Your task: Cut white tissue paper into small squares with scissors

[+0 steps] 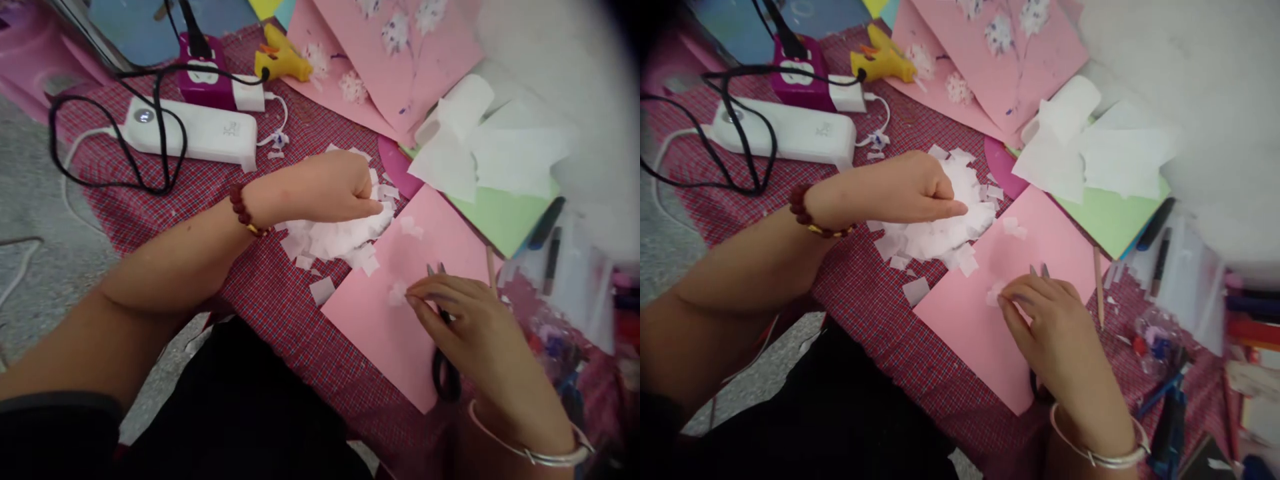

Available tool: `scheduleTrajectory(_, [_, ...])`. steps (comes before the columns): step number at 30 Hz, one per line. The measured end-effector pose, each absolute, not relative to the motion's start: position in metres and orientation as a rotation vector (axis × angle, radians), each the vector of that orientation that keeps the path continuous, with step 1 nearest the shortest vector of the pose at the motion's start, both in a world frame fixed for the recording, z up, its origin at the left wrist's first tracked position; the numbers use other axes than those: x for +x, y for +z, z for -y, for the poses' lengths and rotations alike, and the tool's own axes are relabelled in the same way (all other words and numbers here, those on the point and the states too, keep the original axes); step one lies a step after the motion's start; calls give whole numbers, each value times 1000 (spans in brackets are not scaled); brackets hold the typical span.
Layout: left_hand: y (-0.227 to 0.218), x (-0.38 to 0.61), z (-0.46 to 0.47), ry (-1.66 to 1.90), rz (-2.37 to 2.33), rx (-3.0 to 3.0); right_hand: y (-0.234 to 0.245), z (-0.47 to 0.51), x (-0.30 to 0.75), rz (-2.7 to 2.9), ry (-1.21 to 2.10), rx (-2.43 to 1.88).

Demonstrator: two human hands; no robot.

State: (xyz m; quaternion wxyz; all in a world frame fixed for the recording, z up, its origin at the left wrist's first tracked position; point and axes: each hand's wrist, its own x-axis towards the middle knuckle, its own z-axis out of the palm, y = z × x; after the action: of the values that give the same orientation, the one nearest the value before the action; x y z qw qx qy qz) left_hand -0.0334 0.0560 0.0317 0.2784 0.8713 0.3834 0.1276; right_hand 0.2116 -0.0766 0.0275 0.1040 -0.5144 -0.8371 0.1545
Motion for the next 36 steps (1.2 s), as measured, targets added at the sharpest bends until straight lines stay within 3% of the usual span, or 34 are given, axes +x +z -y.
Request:
scheduleTrajectory(5, [34, -43, -62, 564, -1156, 2339, 30, 79, 189, 2420, 427, -1568])
scheduleTrajectory(10, [38, -45, -65, 1460, -1002, 1826, 19, 70, 173, 2378, 466, -1628])
scheduleTrajectory(12, [39, -44, -65, 1668, -867, 1531, 16, 63, 170, 2343, 500, -1661])
scheduleTrajectory(20, [34, -41, -69, 1631, -598, 1180, 8, 39, 154, 2197, 596, -1614])
scheduleTrajectory(29, [39, -48, -67, 1677, -758, 1021, 4, 18, 134, 2371, 303, -1647])
scheduleTrajectory(36, [50, -51, -63, 1487, -794, 951, 3, 7, 145, 2234, 703, -1672])
